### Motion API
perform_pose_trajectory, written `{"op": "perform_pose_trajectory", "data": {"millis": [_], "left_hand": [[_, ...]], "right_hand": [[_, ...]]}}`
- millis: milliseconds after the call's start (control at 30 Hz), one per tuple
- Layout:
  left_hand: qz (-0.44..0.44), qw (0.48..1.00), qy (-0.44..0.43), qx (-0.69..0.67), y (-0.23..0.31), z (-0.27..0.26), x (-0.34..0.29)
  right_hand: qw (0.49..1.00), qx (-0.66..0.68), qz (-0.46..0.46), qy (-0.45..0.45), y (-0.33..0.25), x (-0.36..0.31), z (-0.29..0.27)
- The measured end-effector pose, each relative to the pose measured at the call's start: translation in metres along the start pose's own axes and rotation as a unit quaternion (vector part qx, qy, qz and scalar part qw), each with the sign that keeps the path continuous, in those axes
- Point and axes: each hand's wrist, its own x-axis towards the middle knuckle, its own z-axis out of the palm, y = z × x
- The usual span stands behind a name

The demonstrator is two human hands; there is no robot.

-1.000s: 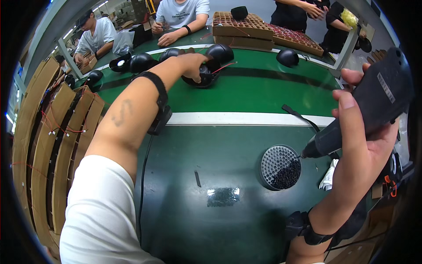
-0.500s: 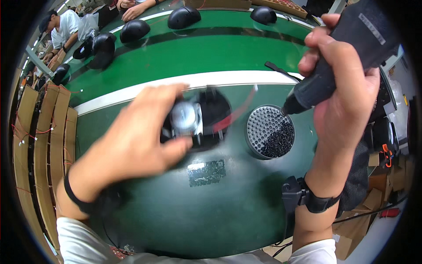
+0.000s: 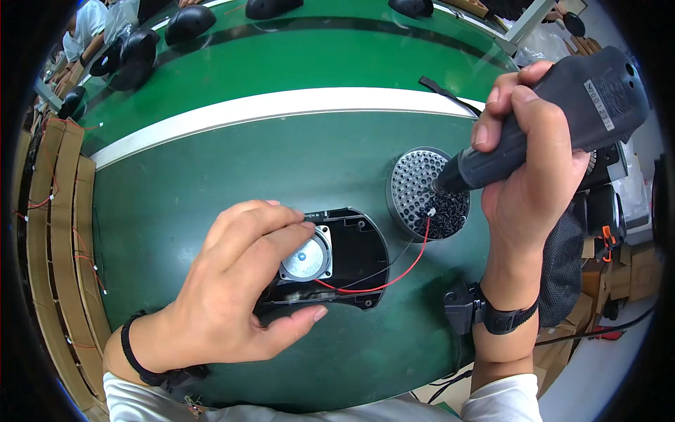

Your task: Using an electric screwdriver to fasten components inside a plastic electronic housing on an assembly line.

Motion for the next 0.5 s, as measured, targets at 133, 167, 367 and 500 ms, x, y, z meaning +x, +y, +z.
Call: {"op": "perform_pose_trajectory", "data": {"millis": [133, 167, 367, 500], "left_hand": [[-0.012, 1.0, 0.021, -0.008, -0.0039, 0.0025, -0.003], [-0.013, 1.0, 0.022, -0.008, -0.0047, 0.0023, -0.0036], [-0.012, 1.0, 0.012, -0.019, 0.0018, -0.0021, 0.0009], [-0.013, 0.999, -0.004, -0.033, -0.0079, -0.0013, -0.0032]], "right_hand": [[1.0, -0.005, -0.001, -0.004, 0.0029, 0.0005, 0.0006], [1.0, -0.005, 0.0, -0.005, 0.0025, 0.0003, 0.001], [1.0, 0.0, -0.01, -0.01, 0.0, -0.0043, -0.0044], [1.0, -0.002, 0.004, -0.017, 0.0043, -0.0026, -0.0012]]}}
